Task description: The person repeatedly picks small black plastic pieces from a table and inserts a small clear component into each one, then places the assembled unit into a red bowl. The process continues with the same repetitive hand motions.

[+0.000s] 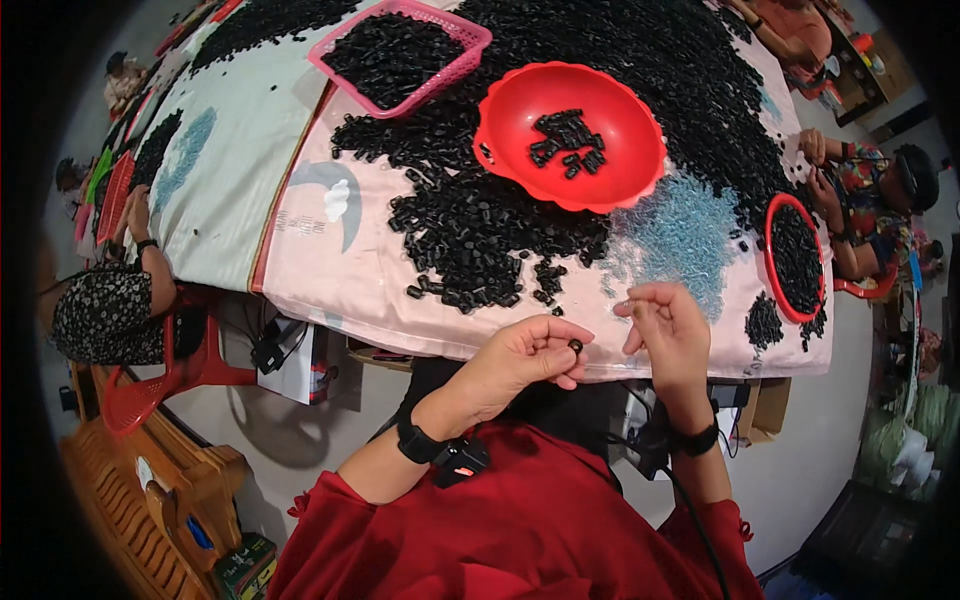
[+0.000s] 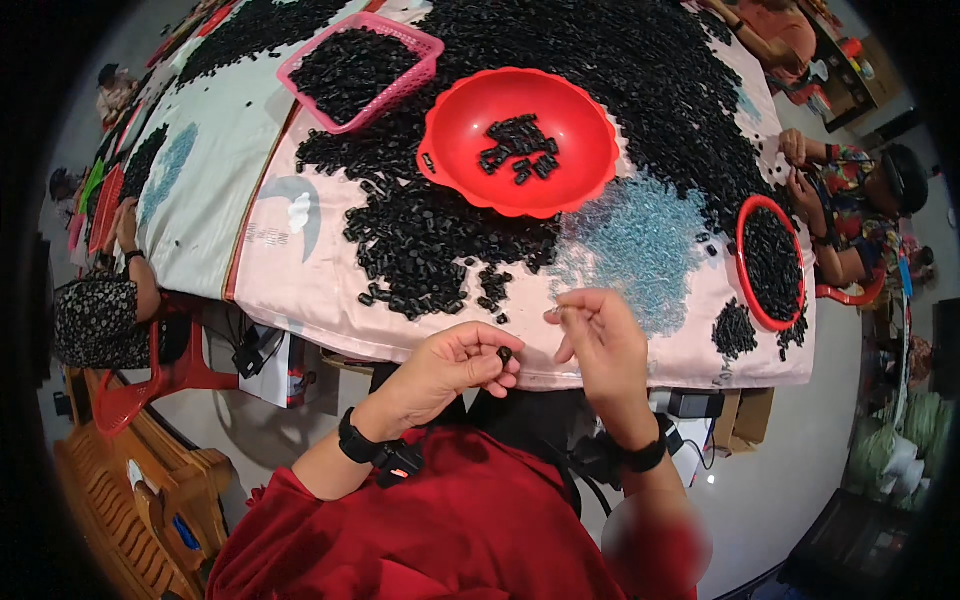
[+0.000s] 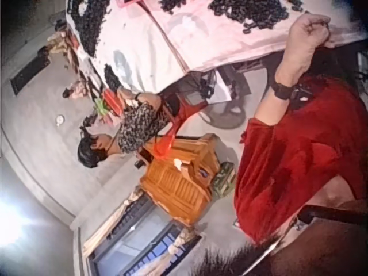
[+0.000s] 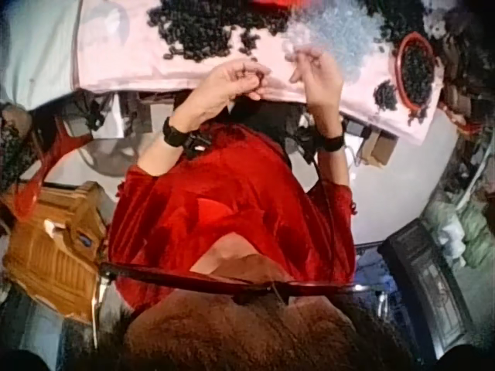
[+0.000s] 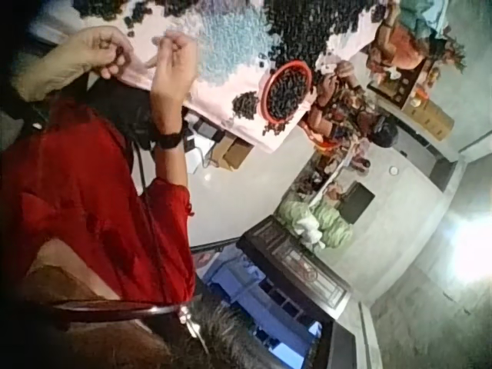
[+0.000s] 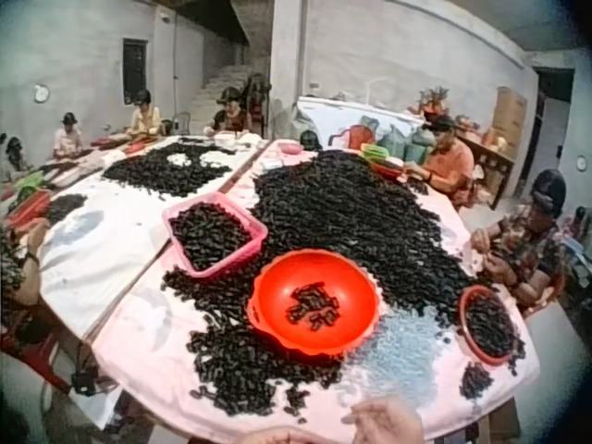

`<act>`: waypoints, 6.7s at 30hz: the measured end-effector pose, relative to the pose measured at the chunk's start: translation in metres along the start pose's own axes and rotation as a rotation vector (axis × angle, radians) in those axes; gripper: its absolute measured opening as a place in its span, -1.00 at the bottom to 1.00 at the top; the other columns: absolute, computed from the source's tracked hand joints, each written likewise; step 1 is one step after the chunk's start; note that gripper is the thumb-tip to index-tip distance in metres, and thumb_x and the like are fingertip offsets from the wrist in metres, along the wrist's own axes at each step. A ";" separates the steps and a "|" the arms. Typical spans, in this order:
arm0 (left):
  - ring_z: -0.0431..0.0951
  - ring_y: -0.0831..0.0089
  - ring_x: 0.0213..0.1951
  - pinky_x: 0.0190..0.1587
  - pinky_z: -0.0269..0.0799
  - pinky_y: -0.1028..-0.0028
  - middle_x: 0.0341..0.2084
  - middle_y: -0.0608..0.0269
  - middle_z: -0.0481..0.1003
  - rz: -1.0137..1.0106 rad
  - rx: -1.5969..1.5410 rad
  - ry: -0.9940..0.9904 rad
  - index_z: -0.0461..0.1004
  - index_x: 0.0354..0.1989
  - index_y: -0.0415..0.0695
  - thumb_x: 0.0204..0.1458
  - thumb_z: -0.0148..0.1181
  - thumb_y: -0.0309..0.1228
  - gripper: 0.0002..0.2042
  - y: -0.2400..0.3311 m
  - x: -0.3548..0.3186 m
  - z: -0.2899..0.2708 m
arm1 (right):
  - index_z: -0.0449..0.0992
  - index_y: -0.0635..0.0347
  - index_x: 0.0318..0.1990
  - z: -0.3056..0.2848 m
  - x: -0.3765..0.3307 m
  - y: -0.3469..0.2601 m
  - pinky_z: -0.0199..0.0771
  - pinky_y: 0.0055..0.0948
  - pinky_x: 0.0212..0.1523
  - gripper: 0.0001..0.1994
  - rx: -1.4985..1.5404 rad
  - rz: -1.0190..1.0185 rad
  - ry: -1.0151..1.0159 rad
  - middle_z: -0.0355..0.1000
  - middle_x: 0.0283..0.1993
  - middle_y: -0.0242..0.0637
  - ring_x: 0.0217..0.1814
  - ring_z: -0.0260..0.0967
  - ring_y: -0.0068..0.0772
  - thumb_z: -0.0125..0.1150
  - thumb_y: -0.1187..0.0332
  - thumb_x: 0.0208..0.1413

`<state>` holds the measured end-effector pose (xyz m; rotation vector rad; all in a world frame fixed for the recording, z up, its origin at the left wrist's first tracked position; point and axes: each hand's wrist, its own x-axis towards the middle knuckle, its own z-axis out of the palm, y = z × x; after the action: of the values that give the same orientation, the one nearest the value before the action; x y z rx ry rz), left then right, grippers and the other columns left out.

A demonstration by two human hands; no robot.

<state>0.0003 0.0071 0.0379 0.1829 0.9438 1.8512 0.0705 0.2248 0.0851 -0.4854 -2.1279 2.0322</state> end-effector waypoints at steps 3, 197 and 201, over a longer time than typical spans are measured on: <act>0.65 0.46 -0.02 0.06 0.62 0.45 -0.04 0.17 0.61 0.036 -0.066 0.000 0.51 0.25 -0.29 0.36 0.27 -0.44 -0.66 -0.003 -0.002 -0.002 | 0.56 0.34 0.00 0.009 -0.014 -0.010 0.51 -0.56 -0.24 -0.88 -0.129 -0.082 -0.106 0.58 -0.13 -0.26 -0.26 0.49 -0.59 0.20 0.49 0.44; 0.70 0.49 -0.16 -0.04 0.67 0.49 -0.19 0.18 0.66 -0.098 0.037 0.185 0.61 0.01 -0.26 0.38 0.28 -0.27 -0.73 -0.019 -0.006 -0.011 | 0.58 0.10 -0.13 0.002 0.000 0.036 0.13 -0.08 0.12 -0.79 -1.017 -0.644 -0.081 0.43 -0.32 -0.37 -0.23 0.43 -0.24 0.45 0.35 0.11; 0.70 0.47 -0.14 -0.04 0.70 0.45 -0.13 0.19 0.64 -0.091 0.029 0.187 0.59 0.06 -0.25 0.39 0.26 -0.29 -0.73 -0.017 -0.002 -0.014 | 0.57 0.10 -0.17 -0.008 0.024 0.059 0.13 -0.08 0.07 -0.87 -1.199 -0.632 0.126 0.47 -0.30 -0.35 -0.17 0.43 -0.21 0.39 0.41 0.16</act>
<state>0.0067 0.0016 0.0174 -0.0159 1.0898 1.7937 0.0583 0.2422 0.0250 -0.0051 -2.7000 0.2811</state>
